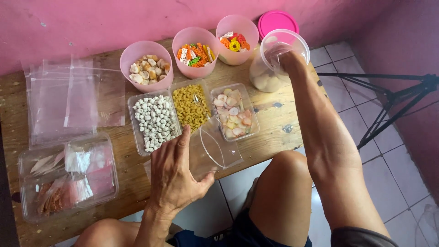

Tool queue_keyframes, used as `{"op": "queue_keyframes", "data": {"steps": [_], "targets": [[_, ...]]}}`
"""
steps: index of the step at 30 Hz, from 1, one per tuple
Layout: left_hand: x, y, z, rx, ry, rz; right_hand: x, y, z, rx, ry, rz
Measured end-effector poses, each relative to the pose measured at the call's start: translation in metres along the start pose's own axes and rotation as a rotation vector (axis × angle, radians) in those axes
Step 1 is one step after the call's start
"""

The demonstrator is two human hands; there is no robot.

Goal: Packaging various small cookies and snacks from bowls into individual plastic bags.

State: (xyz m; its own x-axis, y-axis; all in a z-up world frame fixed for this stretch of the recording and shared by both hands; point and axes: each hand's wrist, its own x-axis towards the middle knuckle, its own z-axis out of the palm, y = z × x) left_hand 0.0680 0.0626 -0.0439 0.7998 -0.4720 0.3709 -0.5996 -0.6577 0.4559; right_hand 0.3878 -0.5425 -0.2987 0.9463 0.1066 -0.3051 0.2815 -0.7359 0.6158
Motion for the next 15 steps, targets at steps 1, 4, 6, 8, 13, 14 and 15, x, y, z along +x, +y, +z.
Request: {"op": "queue_keyframes", "data": {"steps": [1, 4, 6, 8, 13, 14, 15], "targets": [[0.000, -0.001, 0.002, 0.013, 0.009, -0.009, 0.006, 0.003, 0.010, -0.146, 0.045, -0.029], [-0.001, -0.005, 0.008, 0.024, 0.027, -0.027, 0.000, 0.008, -0.008, -0.108, 0.046, 0.020], [-0.001, -0.005, 0.009, 0.020, 0.039, -0.043, -0.055, 0.013, -0.056, 0.069, 0.004, 0.094], [0.001, -0.002, 0.007, 0.029, 0.046, -0.051, -0.098, -0.004, -0.166, 0.716, 0.163, 0.467], [0.001, 0.000, 0.010, 0.019, 0.065, -0.095, -0.204, -0.009, -0.293, 0.787, 0.588, 0.437], [0.002, 0.000, 0.011, 0.008, 0.070, -0.102, -0.224, -0.010, -0.313, 0.725, 0.878, 0.412], [0.003, 0.000, 0.011, 0.008, 0.070, -0.101, -0.248, -0.021, -0.345, 0.725, 0.879, 0.412]]}}
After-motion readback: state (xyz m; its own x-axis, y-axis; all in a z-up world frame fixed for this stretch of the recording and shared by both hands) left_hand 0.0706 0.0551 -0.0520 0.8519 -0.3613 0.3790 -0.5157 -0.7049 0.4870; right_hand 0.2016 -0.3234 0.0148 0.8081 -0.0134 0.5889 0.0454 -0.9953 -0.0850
